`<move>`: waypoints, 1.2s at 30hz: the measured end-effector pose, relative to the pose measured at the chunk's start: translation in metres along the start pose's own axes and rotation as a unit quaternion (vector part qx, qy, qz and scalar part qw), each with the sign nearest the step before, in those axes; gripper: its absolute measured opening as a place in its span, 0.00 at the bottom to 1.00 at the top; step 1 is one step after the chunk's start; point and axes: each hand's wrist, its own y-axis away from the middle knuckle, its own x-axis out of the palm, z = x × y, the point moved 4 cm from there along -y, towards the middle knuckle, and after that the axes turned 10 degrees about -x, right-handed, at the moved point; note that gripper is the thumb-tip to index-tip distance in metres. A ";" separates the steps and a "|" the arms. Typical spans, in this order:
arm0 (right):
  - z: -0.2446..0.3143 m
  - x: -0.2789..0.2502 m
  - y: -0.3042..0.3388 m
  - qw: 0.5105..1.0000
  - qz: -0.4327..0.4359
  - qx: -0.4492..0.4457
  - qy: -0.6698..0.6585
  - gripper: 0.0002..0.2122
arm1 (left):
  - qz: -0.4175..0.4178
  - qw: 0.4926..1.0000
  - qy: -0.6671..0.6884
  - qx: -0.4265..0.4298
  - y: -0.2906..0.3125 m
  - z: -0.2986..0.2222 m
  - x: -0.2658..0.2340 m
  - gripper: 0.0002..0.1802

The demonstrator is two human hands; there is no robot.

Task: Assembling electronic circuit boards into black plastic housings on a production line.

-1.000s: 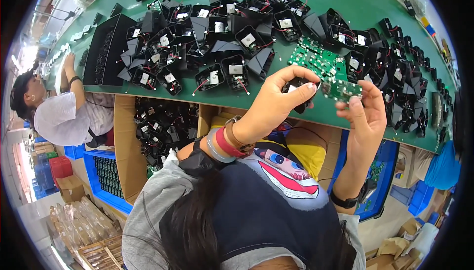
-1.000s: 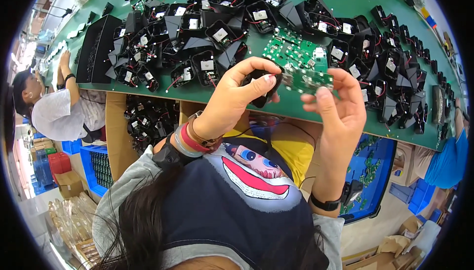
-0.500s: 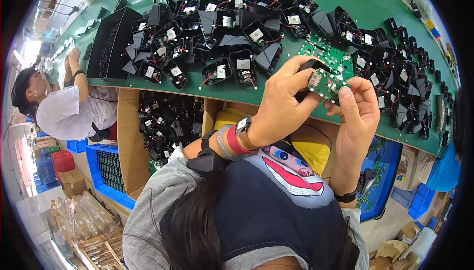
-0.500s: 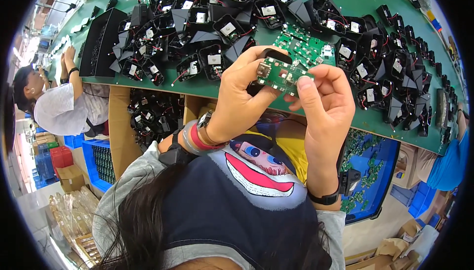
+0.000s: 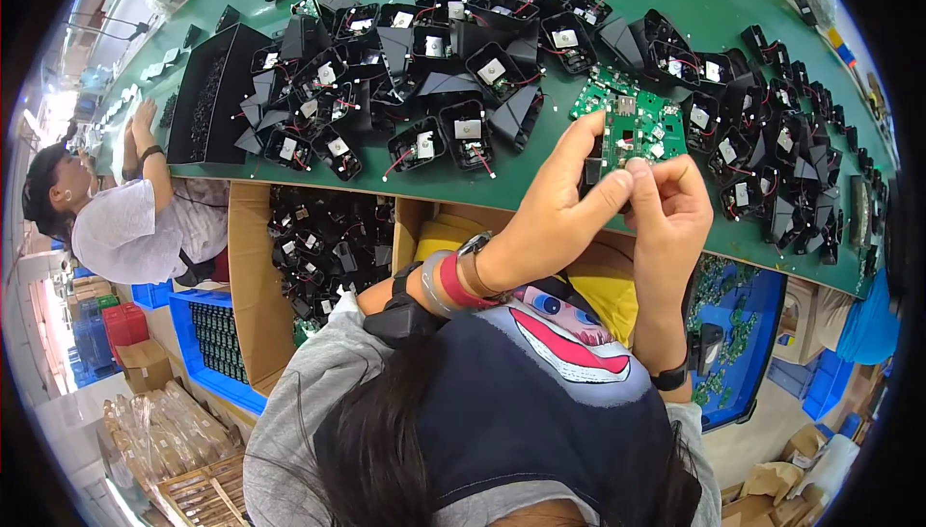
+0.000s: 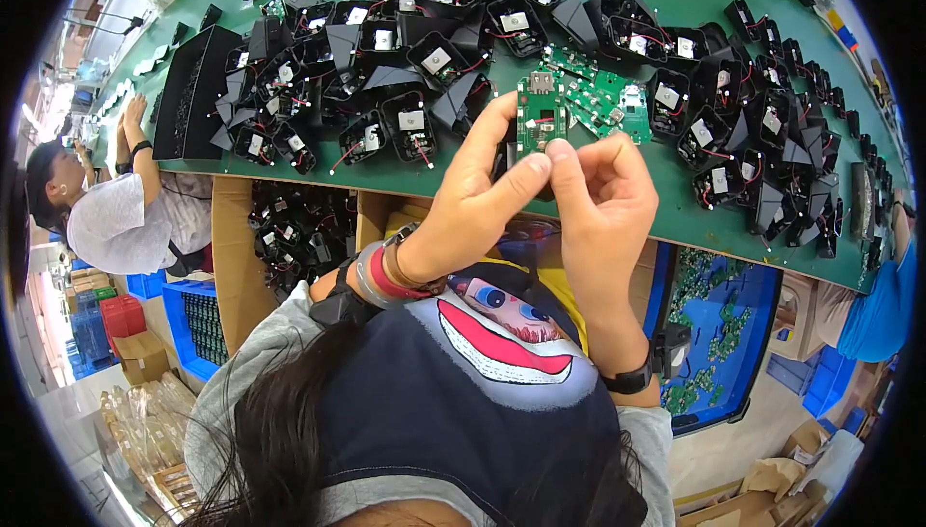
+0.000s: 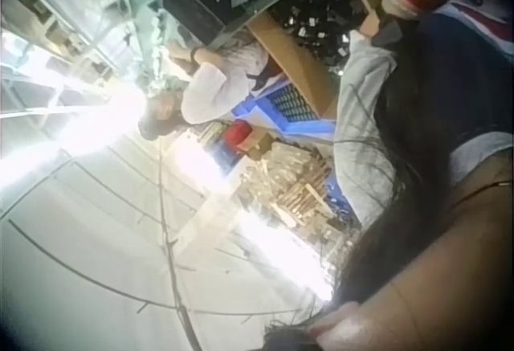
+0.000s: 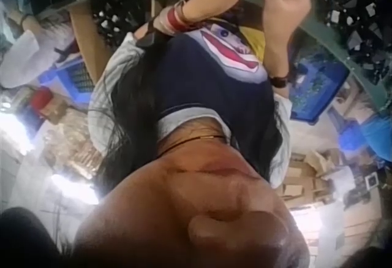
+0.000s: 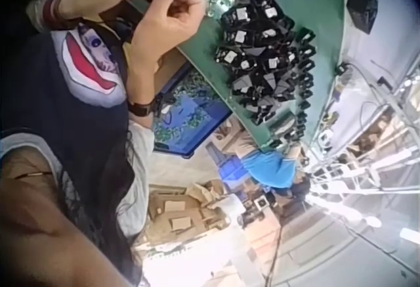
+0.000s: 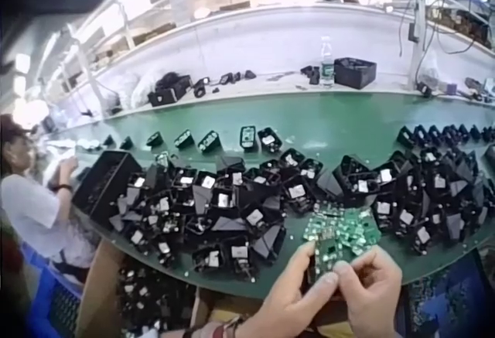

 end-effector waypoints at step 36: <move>0.024 -0.024 -0.009 0.955 0.089 -0.210 0.190 0.05 | -0.032 0.995 -0.090 -0.023 0.001 -0.015 0.002 0.07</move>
